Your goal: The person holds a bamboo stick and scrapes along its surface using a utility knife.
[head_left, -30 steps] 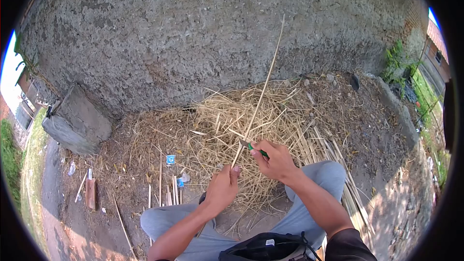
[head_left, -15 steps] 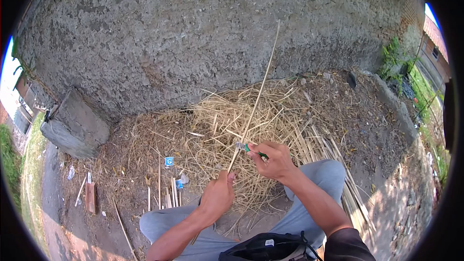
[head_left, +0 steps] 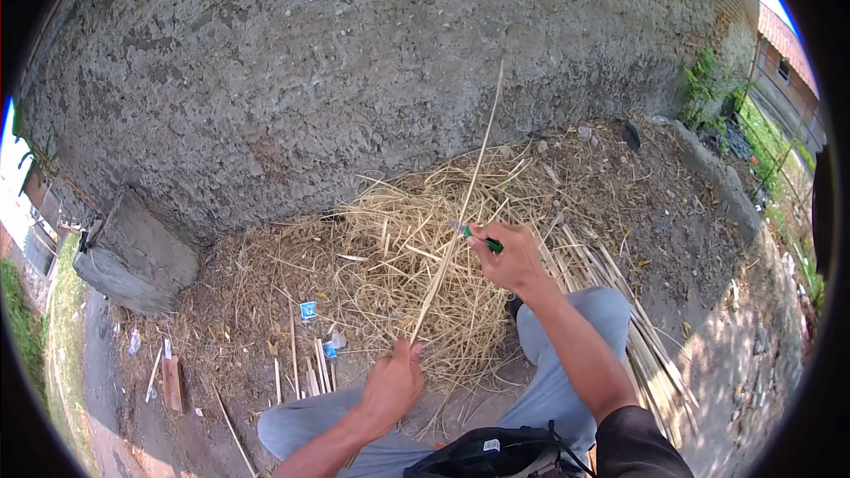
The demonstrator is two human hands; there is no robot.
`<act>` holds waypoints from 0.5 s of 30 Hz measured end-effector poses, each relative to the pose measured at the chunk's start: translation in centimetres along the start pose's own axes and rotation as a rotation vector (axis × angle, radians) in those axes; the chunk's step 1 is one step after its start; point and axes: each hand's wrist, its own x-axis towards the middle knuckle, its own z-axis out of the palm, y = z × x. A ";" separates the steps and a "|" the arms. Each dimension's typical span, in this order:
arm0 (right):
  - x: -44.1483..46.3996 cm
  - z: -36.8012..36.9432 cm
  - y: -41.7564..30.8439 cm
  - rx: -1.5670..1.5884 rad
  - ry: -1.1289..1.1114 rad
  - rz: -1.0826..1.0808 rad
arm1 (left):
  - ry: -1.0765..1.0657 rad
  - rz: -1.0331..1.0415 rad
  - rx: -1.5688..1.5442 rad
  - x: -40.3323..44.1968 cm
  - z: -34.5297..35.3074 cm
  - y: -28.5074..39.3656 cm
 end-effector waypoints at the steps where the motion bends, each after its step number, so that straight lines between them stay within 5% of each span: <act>1: -0.1 0.0 0.0 0.050 -0.036 0.024 | -0.006 0.007 0.006 -0.4 -0.2 0.0; 10: -0.9 1.1 -2.2 0.036 -0.117 -0.005 | -0.006 -0.066 0.209 -4.3 -3.8 1.0; 14: 1.8 -1.7 4.3 -0.123 -0.107 0.564 | -0.011 0.036 0.284 -9.3 -2.5 -1.2; 15: 1.7 -2.1 4.3 -0.114 -0.102 0.571 | -0.017 0.092 0.280 -10.5 -2.9 -1.1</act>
